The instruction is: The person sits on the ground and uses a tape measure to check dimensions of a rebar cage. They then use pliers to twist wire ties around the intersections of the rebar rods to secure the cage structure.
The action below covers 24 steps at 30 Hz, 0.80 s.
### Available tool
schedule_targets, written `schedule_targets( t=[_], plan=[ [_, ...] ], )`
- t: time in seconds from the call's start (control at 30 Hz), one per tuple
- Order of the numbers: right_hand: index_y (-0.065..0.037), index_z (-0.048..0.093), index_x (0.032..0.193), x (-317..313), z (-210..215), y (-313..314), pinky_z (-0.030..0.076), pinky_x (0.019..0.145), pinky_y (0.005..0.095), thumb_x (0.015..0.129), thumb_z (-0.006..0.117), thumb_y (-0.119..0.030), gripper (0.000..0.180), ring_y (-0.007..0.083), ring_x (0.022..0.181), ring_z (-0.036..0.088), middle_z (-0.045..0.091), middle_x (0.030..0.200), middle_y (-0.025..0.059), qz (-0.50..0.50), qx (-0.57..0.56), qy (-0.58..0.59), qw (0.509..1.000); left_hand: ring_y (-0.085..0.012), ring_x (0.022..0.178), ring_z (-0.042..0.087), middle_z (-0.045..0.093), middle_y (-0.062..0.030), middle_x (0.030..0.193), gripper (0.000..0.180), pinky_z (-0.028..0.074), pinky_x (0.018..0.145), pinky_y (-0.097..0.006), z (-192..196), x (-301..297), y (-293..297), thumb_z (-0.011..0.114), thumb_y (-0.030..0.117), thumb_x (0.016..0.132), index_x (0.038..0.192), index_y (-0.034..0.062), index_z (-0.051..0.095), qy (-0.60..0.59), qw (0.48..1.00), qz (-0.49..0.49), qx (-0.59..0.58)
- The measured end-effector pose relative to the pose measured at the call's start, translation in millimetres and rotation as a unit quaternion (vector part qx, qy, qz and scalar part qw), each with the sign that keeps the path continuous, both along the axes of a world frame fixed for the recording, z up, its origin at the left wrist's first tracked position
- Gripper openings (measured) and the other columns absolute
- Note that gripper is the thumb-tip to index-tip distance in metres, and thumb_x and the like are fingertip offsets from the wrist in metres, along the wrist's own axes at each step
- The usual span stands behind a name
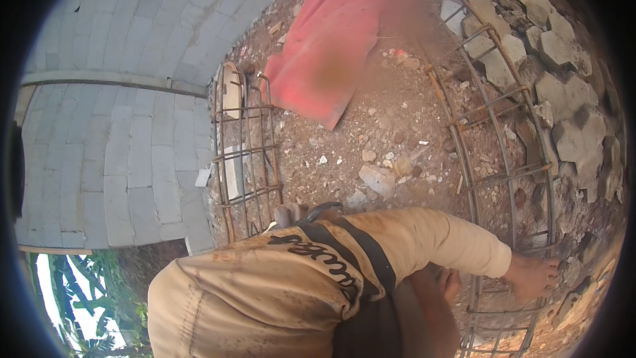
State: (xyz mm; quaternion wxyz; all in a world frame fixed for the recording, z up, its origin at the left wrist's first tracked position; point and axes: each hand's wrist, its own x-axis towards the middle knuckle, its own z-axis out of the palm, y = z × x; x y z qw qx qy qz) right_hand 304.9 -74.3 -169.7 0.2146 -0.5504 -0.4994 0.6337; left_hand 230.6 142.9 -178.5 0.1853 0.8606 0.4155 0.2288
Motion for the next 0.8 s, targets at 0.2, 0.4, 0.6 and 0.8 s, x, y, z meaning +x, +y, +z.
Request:
schedule_targets(
  t=[0.2,0.4,0.6,0.8],
  plan=[
    [0.0,0.062,0.079,-6,-19,-9,0.047,0.068,0.0286,0.091,0.074,-0.007,0.019,0.0091,0.071,0.056,0.064,0.073,0.0005,0.008,-0.035,0.064,0.997,-0.0415,0.138,0.043,0.059,-0.0208,0.134,0.068,0.011,0.125,-0.063,-22,7,-2,0.076,0.048,0.074,0.127,0.0067,0.069,-0.033,0.999,0.016,0.03],
    [0.0,0.061,0.08,-6,-41,-11,0.047,0.068,0.0285,0.093,0.074,-0.008,0.02,0.0084,0.072,0.055,0.063,0.074,-0.0003,0.008,-0.058,0.113,0.992,-0.0415,0.141,0.041,0.058,-0.0193,0.137,0.07,0.011,0.126,-0.064,-14,6,-2,0.075,0.052,0.076,0.131,0.0095,0.067,0.011,1.0,0.006,0.014],
    [0.0,0.06,0.08,-3,-63,-14,0.046,0.068,0.0284,0.095,0.073,-0.009,0.022,0.0077,0.073,0.053,0.062,0.074,-0.001,0.025,-0.08,0.153,0.985,-0.0418,0.141,0.041,0.059,-0.0182,0.137,0.073,0.01,0.126,-0.065,-19,5,-3,0.076,0.055,0.076,0.133,0.0087,0.067,0.005,0.999,0.01,0.036],
    [0.002,0.063,0.084,-10,-54,-17,0.045,0.068,0.0284,0.099,0.07,-0.01,0.021,0.0065,0.073,0.052,0.062,0.073,0.0004,0.031,-0.061,0.142,0.987,-0.0422,0.143,0.04,0.057,-0.0187,0.141,0.077,0.009,0.127,-0.064,-12,3,-4,0.076,0.056,0.077,0.137,0.0092,0.065,0.023,1.0,-0.003,0.01]
  ],
)
